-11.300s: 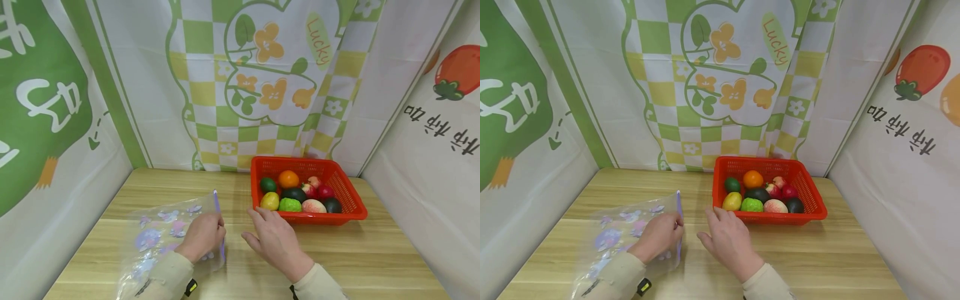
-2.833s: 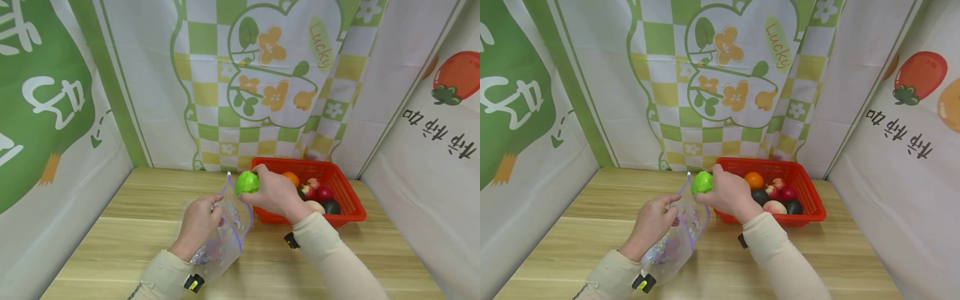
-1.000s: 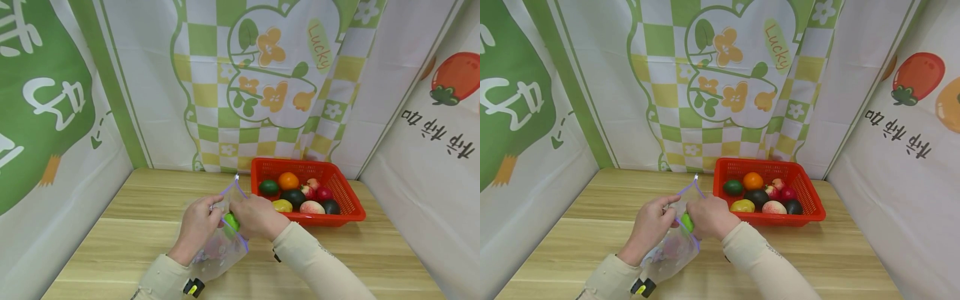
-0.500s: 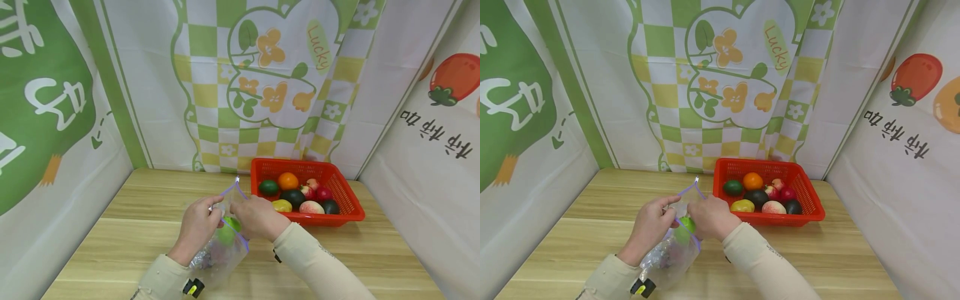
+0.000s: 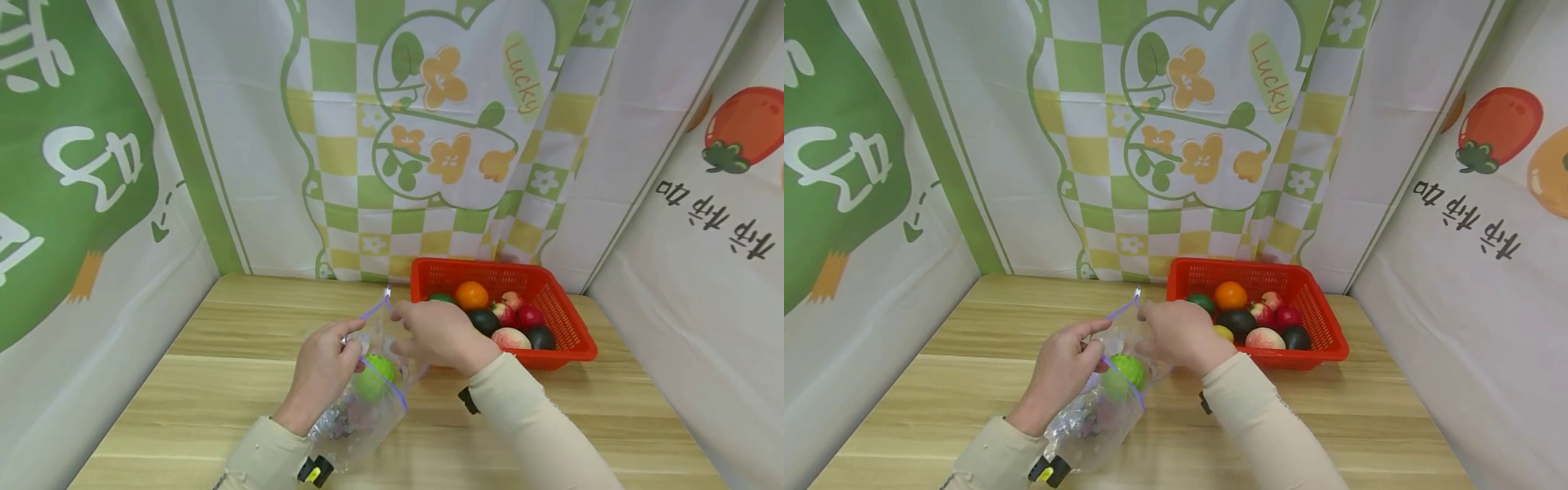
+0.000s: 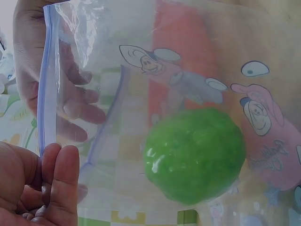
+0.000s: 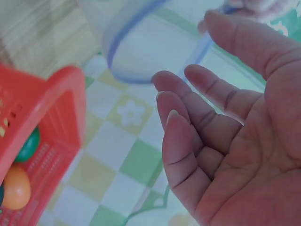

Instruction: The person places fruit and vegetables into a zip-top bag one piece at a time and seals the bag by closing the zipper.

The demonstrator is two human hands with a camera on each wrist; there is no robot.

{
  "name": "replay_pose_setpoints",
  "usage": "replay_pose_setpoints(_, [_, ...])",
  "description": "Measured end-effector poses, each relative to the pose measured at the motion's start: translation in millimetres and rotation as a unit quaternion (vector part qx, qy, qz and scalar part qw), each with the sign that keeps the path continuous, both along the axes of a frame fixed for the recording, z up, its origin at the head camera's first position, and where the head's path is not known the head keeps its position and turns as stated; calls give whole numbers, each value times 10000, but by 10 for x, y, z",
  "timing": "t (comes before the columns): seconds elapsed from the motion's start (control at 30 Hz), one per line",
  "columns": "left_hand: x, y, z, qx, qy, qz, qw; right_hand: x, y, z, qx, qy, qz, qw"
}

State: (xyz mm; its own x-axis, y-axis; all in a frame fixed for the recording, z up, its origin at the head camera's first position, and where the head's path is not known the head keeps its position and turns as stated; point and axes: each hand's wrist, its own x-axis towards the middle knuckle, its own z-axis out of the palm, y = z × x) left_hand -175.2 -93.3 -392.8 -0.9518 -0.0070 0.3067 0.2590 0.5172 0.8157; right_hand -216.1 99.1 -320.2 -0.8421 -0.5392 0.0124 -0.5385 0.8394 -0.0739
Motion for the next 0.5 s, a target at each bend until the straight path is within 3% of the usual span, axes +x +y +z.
replay_pose_setpoints(0.27, [19, 2, 10, 13, 73, 59, 10000, -214, 321, 2, -482, 149, -686, 9964])
replay_pose_setpoints(0.5, [28, -7, 13, 22, 55, 34, 10000, -442, 568, -165, -91, -172, -1386, 9902])
